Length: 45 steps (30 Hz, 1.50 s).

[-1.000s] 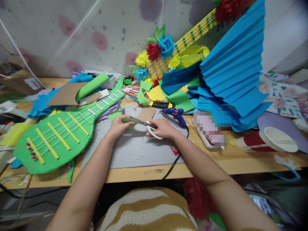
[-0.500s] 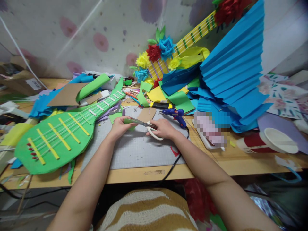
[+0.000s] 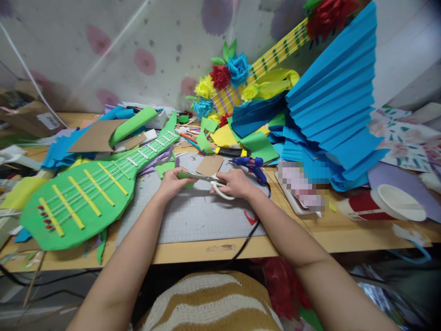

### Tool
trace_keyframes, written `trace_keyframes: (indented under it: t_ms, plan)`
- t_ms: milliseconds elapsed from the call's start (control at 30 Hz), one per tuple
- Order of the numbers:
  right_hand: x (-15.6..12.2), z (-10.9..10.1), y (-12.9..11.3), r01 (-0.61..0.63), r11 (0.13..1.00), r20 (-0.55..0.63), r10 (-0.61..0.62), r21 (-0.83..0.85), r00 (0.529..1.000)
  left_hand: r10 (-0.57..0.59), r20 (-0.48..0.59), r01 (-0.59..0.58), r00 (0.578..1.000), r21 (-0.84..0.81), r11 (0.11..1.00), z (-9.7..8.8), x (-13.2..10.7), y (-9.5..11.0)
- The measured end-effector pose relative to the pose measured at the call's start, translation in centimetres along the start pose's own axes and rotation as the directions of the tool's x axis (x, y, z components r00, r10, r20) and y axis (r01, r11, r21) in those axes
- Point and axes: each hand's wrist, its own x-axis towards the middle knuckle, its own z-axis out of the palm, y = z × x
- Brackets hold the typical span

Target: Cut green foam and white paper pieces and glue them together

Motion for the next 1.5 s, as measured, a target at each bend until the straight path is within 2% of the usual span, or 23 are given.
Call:
trace_keyframes:
  t_ms: [233,367,467,567,733,933,1267,1500]
  plan:
    - [0.03,0.13,0.40,0.000,1.000,-0.028,0.000,0.002,1.000,-0.029,0.041,0.027,0.999,0.032,0.999,-0.25,0.02,-0.32]
    - [-0.08,-0.07,0.53,-0.016,0.994,0.006,0.015,0.108,1.000,-0.019,0.039,0.019,0.999,-0.006,1.000,-0.18,0.01,-0.17]
    - [-0.13,-0.34,0.32,0.031,0.988,0.024,-0.035,0.150,0.999,-0.042,0.044,0.043,0.998,-0.031,0.999,-0.10,0.02,-0.07]
    - [-0.09,-0.52,-0.11,0.077,0.988,0.042,-0.083,0.135,0.996,-0.023,0.039,0.022,0.999,0.006,1.000,-0.07,0.07,0.07]
    - [-0.04,-0.61,-0.43,0.090,0.991,0.034,-0.094,0.102,0.995,-0.025,0.050,0.022,0.998,0.057,0.998,-0.18,0.23,-0.17]
    - [-0.14,-0.38,-0.11,0.073,0.996,0.013,-0.074,0.044,0.997,-0.029,0.047,0.027,0.998,0.049,0.998,-0.15,0.36,-0.69]
    - [-0.15,0.05,0.01,0.065,0.998,-0.036,-0.064,0.024,0.997,-0.016,0.079,0.010,0.997,0.080,0.997,-0.20,0.08,-0.28]
    - [-0.04,0.20,0.23,0.059,0.998,-0.029,-0.058,0.024,0.998,-0.037,0.073,0.032,0.997,0.066,0.997,-0.04,-0.11,0.07]
